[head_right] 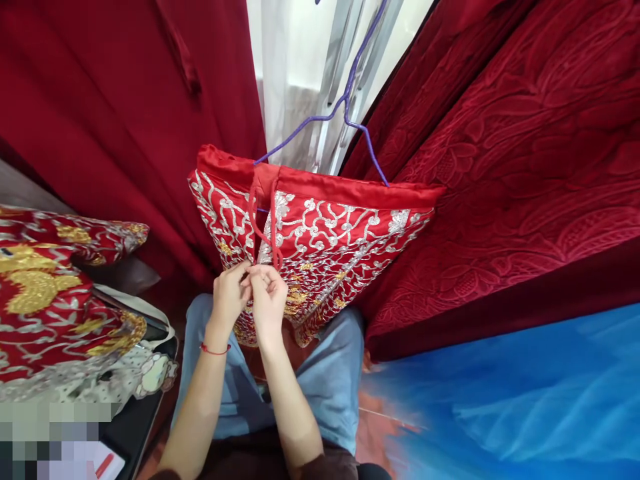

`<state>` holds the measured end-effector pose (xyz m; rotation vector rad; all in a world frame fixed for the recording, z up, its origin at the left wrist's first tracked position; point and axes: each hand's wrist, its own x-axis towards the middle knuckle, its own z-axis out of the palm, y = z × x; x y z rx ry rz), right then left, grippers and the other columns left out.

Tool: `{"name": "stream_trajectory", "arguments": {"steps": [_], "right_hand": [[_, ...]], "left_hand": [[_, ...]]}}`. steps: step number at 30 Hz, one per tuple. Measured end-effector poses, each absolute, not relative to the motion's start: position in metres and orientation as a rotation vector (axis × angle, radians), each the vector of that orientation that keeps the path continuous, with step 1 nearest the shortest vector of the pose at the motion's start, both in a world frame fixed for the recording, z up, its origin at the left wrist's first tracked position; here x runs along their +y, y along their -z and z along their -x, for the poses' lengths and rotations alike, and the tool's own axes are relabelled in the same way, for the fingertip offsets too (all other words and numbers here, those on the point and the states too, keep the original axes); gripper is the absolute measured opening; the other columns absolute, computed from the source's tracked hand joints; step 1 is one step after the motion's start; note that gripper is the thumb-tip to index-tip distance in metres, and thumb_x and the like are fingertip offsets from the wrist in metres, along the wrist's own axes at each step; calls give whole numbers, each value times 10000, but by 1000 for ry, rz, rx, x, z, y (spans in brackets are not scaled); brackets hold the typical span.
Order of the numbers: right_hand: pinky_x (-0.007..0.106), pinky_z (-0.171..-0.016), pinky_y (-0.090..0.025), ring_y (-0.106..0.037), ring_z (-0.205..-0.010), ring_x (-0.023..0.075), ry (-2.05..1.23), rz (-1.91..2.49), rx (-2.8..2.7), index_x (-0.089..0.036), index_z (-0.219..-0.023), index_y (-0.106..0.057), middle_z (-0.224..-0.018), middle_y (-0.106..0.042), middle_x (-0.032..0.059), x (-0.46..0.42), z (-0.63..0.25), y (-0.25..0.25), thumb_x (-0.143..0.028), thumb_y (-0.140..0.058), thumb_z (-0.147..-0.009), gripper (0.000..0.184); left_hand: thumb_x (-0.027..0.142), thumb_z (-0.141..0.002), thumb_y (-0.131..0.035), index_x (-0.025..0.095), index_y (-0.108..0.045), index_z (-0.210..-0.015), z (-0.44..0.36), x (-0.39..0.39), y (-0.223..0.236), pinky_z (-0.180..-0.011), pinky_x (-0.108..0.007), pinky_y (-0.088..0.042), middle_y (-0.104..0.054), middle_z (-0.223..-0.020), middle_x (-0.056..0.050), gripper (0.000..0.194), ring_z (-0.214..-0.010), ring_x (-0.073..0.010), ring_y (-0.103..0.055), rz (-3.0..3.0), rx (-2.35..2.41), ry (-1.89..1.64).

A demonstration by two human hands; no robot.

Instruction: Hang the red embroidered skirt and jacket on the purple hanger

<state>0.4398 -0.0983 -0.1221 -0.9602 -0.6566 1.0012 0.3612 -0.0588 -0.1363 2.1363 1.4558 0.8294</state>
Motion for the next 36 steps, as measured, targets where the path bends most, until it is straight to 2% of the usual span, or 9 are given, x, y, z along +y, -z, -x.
{"name": "stream_trajectory", "arguments": {"steps": [4,10,16,21,25,27,30,32,36], "right_hand": [[211,-531,-449,-486,-463,63,-907,973,-694,-186,-855,-638,-672,-624,-29,-92,-437,105,-358,-627,-866,172],[198,-508,-389,-460,-511,77,-728,1122,-782,-198,-811,-615,-603,-537,-55,-76,-438,96,-406,-610,-888,222],[199,-533,-399,-487,-535,76,-631,1093,-810,-200,-803,-616,-617,-563,-50,-68,-446,76,-372,-588,-895,196],[200,-488,-364,-469,-499,76,-593,1166,-912,-191,-829,-641,-577,-541,-59,-71,-457,69,-380,-592,-885,203],[201,-489,-315,-377,-481,63,-483,1222,-984,-188,-814,-642,-544,-447,-82,-77,-459,74,-384,-572,-912,230],[201,-504,-313,-373,-486,60,-422,1245,-1015,-186,-819,-644,-549,-447,-82,-77,-457,75,-382,-561,-924,236],[203,-526,-322,-385,-488,60,-358,1283,-1056,-185,-827,-646,-552,-457,-82,-78,-456,76,-378,-543,-940,246],[205,-537,-332,-395,-493,64,-313,1301,-1078,-186,-822,-640,-554,-454,-81,-80,-458,78,-377,-533,-948,252],[216,-581,-385,-448,-535,74,-113,1345,-1027,-192,-835,-582,-635,-477,-68,-81,-467,81,-404,-589,-910,226]], "left_hand": [[178,-934,-449,221,-689,-1054,-366,-67,146,-685,-274,-414,-748,-990,-94,272,-849,-216,-689,-2078,1458,-935],[237,-953,-475,198,-676,-1158,-373,-66,143,-674,-293,-415,-754,-1008,-126,290,-865,-253,-710,-2082,1567,-861],[250,-938,-505,196,-670,-907,-376,-72,141,-623,-278,-372,-741,-856,-98,176,-793,-229,-697,-2082,1559,-826],[279,-903,-576,200,-625,-863,-358,-70,118,-594,-236,-390,-688,-775,-31,102,-686,-162,-643,-2063,1381,-986],[318,-918,-581,193,-628,-1088,-355,-56,73,-643,-196,-467,-678,-1070,-65,215,-851,-129,-639,-1841,1036,-1494],[339,-892,-633,192,-659,-1065,-363,-48,54,-692,-205,-495,-652,-1141,-76,228,-955,-143,-631,-1814,926,-1573],[311,-859,-678,182,-660,-870,-375,-38,41,-825,-247,-516,-664,-1066,-60,130,-1017,-159,-630,-1752,747,-1531],[311,-900,-626,183,-609,-844,-377,-35,41,-838,-270,-525,-681,-916,-40,140,-908,-146,-656,-1554,586,-1471],[317,-910,-596,180,-576,-859,-361,-43,46,-513,-183,-452,-535,-562,41,147,-513,-95,-533,-1175,444,-1452]]}}
